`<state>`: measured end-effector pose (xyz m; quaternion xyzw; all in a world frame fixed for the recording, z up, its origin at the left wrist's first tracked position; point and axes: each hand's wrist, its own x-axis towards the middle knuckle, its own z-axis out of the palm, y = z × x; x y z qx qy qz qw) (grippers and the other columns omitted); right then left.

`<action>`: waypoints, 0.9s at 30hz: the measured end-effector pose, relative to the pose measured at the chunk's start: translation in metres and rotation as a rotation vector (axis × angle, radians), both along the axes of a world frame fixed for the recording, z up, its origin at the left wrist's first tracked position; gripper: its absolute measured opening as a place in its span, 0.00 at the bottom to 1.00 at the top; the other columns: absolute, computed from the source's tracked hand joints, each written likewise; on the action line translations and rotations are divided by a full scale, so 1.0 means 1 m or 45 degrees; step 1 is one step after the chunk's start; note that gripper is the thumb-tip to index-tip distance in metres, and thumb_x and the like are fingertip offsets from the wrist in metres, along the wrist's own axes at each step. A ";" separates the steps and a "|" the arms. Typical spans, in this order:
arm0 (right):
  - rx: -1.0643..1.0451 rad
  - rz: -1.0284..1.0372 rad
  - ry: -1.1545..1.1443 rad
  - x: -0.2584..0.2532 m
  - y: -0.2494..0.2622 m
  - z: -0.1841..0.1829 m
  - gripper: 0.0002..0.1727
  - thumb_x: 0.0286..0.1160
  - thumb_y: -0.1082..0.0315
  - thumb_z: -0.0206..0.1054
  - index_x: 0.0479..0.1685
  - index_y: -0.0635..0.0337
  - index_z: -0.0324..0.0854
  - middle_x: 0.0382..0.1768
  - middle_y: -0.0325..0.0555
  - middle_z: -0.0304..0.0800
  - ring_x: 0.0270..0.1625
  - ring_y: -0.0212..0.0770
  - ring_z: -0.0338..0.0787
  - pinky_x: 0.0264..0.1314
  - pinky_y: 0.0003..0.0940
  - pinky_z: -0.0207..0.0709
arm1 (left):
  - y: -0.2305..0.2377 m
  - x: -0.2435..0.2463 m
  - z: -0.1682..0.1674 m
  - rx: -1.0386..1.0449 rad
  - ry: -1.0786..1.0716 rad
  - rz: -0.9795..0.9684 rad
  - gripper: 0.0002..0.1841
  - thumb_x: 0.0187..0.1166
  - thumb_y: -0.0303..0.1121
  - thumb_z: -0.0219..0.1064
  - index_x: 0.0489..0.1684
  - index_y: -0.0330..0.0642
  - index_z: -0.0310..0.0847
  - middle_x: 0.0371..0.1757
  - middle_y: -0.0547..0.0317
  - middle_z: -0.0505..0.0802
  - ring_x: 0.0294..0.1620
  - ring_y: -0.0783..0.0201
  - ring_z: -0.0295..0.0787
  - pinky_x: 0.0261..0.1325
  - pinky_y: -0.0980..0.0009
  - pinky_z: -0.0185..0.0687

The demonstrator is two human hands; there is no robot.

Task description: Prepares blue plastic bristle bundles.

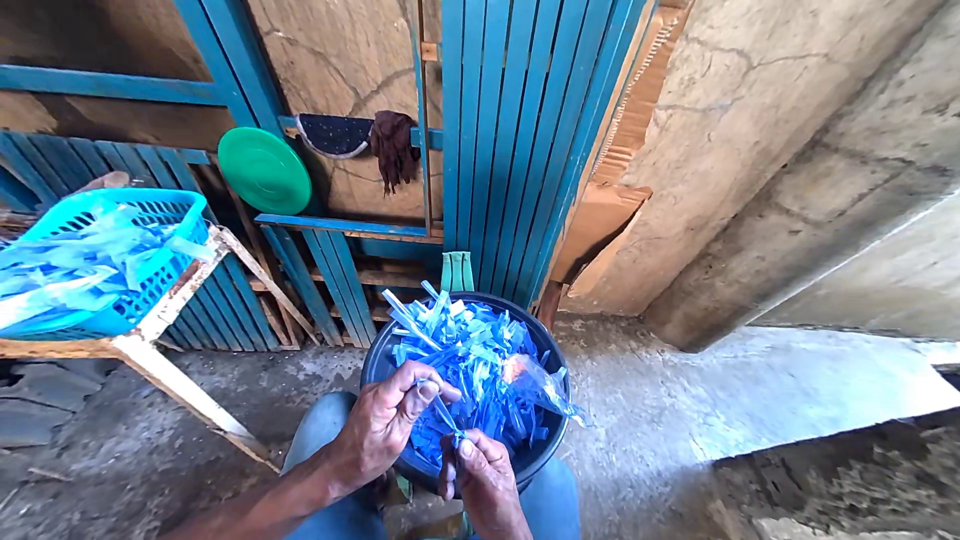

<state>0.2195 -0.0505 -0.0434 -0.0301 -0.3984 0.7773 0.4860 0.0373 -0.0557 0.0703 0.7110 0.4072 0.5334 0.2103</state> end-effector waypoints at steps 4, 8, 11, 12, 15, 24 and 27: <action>0.018 -0.016 0.013 0.000 0.000 -0.002 0.14 0.84 0.59 0.67 0.52 0.60 0.90 0.34 0.46 0.92 0.30 0.32 0.89 0.34 0.27 0.84 | 0.000 -0.002 0.003 0.001 -0.026 0.008 0.14 0.95 0.42 0.51 0.53 0.45 0.80 0.47 0.64 0.98 0.48 0.67 0.98 0.57 0.69 0.94; 0.010 -0.021 -0.013 0.001 0.001 -0.002 0.12 0.81 0.60 0.70 0.51 0.60 0.90 0.34 0.45 0.92 0.33 0.33 0.90 0.37 0.29 0.85 | -0.001 -0.005 0.006 -0.007 -0.048 -0.001 0.15 0.95 0.43 0.51 0.53 0.45 0.80 0.46 0.63 0.98 0.47 0.65 0.98 0.56 0.68 0.95; 0.009 -0.019 -0.019 0.000 0.001 -0.002 0.12 0.82 0.60 0.69 0.50 0.59 0.89 0.35 0.45 0.91 0.35 0.33 0.89 0.39 0.29 0.85 | -0.003 -0.006 0.010 0.026 -0.086 -0.004 0.14 0.95 0.43 0.51 0.53 0.45 0.79 0.45 0.62 0.98 0.46 0.65 0.98 0.55 0.68 0.95; 0.006 -0.016 -0.014 -0.001 0.000 -0.002 0.12 0.82 0.60 0.69 0.49 0.59 0.89 0.35 0.45 0.91 0.35 0.33 0.89 0.39 0.30 0.85 | -0.003 -0.007 0.011 0.038 -0.092 -0.003 0.14 0.95 0.42 0.51 0.52 0.45 0.79 0.45 0.62 0.98 0.46 0.64 0.98 0.55 0.68 0.95; 0.024 -0.015 -0.029 -0.003 0.001 -0.003 0.12 0.83 0.60 0.68 0.49 0.59 0.89 0.36 0.45 0.91 0.35 0.34 0.90 0.40 0.31 0.86 | -0.004 -0.013 0.014 0.060 -0.065 0.004 0.14 0.95 0.43 0.51 0.53 0.46 0.80 0.46 0.62 0.98 0.46 0.64 0.98 0.55 0.68 0.95; -0.021 -0.160 -0.644 0.008 -0.007 -0.006 0.21 0.87 0.60 0.59 0.67 0.66 0.79 0.55 0.51 0.93 0.43 0.41 0.95 0.41 0.37 0.92 | 0.006 -0.130 0.111 0.138 0.640 0.762 0.14 0.87 0.39 0.63 0.51 0.41 0.92 0.46 0.58 0.94 0.42 0.71 0.90 0.49 0.68 0.89; -0.082 -0.137 -0.643 0.010 -0.005 -0.011 0.16 0.87 0.67 0.56 0.64 0.66 0.79 0.51 0.50 0.94 0.40 0.40 0.95 0.42 0.37 0.92 | 0.012 -0.202 0.166 0.230 0.660 1.052 0.16 0.88 0.39 0.62 0.58 0.37 0.88 0.52 0.49 0.94 0.47 0.63 0.92 0.56 0.61 0.89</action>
